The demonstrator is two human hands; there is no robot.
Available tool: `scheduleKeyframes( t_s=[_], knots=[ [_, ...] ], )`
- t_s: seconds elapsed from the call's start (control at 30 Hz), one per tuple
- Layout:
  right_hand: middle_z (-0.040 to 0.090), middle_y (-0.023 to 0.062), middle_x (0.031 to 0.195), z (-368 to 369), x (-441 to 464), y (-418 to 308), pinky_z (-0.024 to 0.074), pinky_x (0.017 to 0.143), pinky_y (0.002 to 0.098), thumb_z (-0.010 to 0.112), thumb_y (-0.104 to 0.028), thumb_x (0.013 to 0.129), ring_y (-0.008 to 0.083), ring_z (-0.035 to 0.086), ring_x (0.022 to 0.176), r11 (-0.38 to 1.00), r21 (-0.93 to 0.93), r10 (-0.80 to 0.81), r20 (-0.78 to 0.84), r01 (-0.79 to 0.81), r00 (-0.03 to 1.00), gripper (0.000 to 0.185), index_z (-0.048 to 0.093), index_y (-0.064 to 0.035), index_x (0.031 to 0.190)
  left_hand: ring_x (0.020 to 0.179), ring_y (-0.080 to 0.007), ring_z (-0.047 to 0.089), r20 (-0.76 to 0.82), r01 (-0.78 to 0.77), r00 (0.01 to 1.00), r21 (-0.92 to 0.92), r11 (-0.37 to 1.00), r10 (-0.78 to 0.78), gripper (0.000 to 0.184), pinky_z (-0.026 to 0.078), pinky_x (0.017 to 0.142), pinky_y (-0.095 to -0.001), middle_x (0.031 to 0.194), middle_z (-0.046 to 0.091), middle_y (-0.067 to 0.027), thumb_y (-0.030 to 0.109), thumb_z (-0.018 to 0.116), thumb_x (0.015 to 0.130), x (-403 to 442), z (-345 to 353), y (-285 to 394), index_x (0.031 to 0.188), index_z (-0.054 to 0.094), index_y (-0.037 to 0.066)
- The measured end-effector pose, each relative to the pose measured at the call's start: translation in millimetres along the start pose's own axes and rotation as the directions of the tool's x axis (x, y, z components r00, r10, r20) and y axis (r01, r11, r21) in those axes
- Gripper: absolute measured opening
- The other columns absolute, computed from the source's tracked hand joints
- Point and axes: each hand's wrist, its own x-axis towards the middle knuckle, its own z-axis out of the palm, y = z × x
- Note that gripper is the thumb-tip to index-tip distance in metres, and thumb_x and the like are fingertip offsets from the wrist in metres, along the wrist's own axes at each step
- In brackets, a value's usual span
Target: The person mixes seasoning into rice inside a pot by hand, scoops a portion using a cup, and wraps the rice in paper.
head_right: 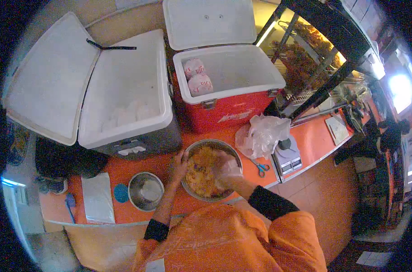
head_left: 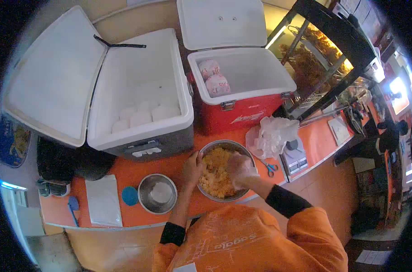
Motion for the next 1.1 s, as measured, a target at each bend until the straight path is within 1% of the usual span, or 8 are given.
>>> scheduleKeyframes(
  t_s=[0.13, 0.2, 0.3, 0.43, 0.53, 0.67, 0.8, 1.1],
  knots=[
    [0.047, 0.0191, 0.133, 84.7, 22.8, 23.2, 0.0325, 0.108, 0.0379, 0.045, -0.028, 0.091, 0.0291, 0.045, 0.123, 0.991, -0.103, -0.076, 0.102, 0.086, 0.992, 0.052, 0.039, -0.0034, 0.137, 0.099, -0.0394, 0.06, 0.026, 0.006, 1.0, -0.067, 0.998, -0.004, 0.042, 0.047, 0.085, -0.0461, 0.106, 0.063, -0.0212, 0.04, 0.046, 0.095, 4.2, 10.2, -10.2, 0.117, 0.06, 0.008],
    [0.06, 0.0173, 0.103, 116.4, 43.9, 16.5, 0.0481, 0.086, 0.0417, 0.055, -0.018, 0.085, 0.0263, 0.06, 0.098, 0.974, -0.058, -0.213, -0.554, 0.219, 0.805, 0.041, 0.053, 0.0021, 0.12, 0.101, -0.0391, 0.059, 0.024, -0.035, 0.999, 0.009, 0.999, 0.035, 0.038, 0.047, 0.086, -0.0454, 0.108, 0.063, -0.0211, 0.036, 0.046, 0.095, 12.6, 10.7, -5.9, 0.117, 0.06, 0.007],
    [0.061, 0.0161, 0.105, 102.2, 77.3, 9.9, 0.0485, 0.086, 0.042, 0.055, -0.019, 0.085, 0.0266, 0.06, 0.098, 0.938, -0.075, -0.346, -0.198, 0.338, 0.917, 0.041, 0.052, -0.0016, 0.123, 0.097, -0.0392, 0.06, 0.067, -0.107, 0.991, -0.081, 0.991, 0.113, 0.038, 0.048, 0.083, -0.0461, 0.105, 0.064, -0.0214, 0.035, 0.045, 0.096, 29.5, 23.2, -24.2, 0.116, 0.06, 0.007],
    [0.062, 0.0146, 0.107, 56.0, 87.5, -5.0, 0.0491, 0.085, 0.0425, 0.054, -0.02, 0.086, 0.0269, 0.061, 0.097, 0.861, 0.026, -0.508, 0.066, 0.507, 0.859, 0.042, 0.051, -0.0065, 0.126, 0.089, -0.0398, 0.062, 0.125, -0.227, 0.966, 0.002, 0.974, 0.225, 0.038, 0.049, 0.076, -0.0472, 0.097, 0.065, -0.0215, 0.035, 0.044, 0.096, 49.9, 25.3, -36.4, 0.114, 0.062, 0.007],
    [0.062, 0.0134, 0.109, 48.7, 58.9, -6.4, 0.0496, 0.084, 0.0428, 0.054, -0.021, 0.087, 0.0272, 0.062, 0.097, 0.768, 0.046, -0.64, 0.071, 0.638, 0.765, 0.042, 0.05, -0.0102, 0.128, 0.08, -0.0398, 0.064, 0.054, -0.316, 0.946, -0.05, 0.947, 0.319, 0.037, 0.05, 0.069, -0.0486, 0.088, 0.066, -0.0215, 0.037, 0.044, 0.096, 56.4, 32.6, -40.8, 0.111, 0.064, 0.009],
    [0.063, 0.0118, 0.111, 42.5, 22.4, 10.1, 0.0501, 0.084, 0.0433, 0.053, -0.022, 0.088, 0.0275, 0.062, 0.097, 0.669, -0.027, -0.737, -0.152, 0.743, 0.658, 0.044, 0.049, -0.0152, 0.131, 0.077, -0.0393, 0.064, 0.076, -0.314, 0.948, 0.051, 0.948, 0.31, 0.036, 0.05, 0.068, -0.0496, 0.085, 0.066, -0.0216, 0.037, 0.046, 0.095, 58.1, 20.9, -23.1, 0.109, 0.065, 0.01],
    [0.063, 0.013, 0.113, -22.0, 5.0, 26.1, 0.0496, 0.085, 0.0442, 0.053, -0.024, 0.088, 0.0284, 0.062, 0.099, 0.82, 0.003, -0.569, 0.119, 0.573, 0.814, 0.045, 0.049, -0.0174, 0.132, 0.075, -0.0391, 0.065, 0.033, -0.304, 0.953, 0.076, 0.95, 0.302, 0.035, 0.05, 0.067, -0.0501, 0.084, 0.066, -0.0208, 0.036, 0.046, 0.094, 66.2, 34.7, -28.8, 0.109, 0.065, 0.011],
    [0.062, 0.0134, 0.114, 59.7, 45.0, 4.9, 0.0486, 0.087, 0.0439, 0.053, -0.026, 0.087, 0.0284, 0.061, 0.101, 0.912, 0.077, -0.407, 0.072, 0.402, 0.911, 0.045, 0.05, -0.0169, 0.13, 0.081, -0.0392, 0.064, 0.016, -0.29, 0.957, 0.029, 0.957, 0.29, 0.037, 0.049, 0.072, -0.0486, 0.088, 0.065, -0.0223, 0.036, 0.043, 0.096, 61.4, 36.1, -23.8, 0.107, 0.062, 0.006]
  ],
)
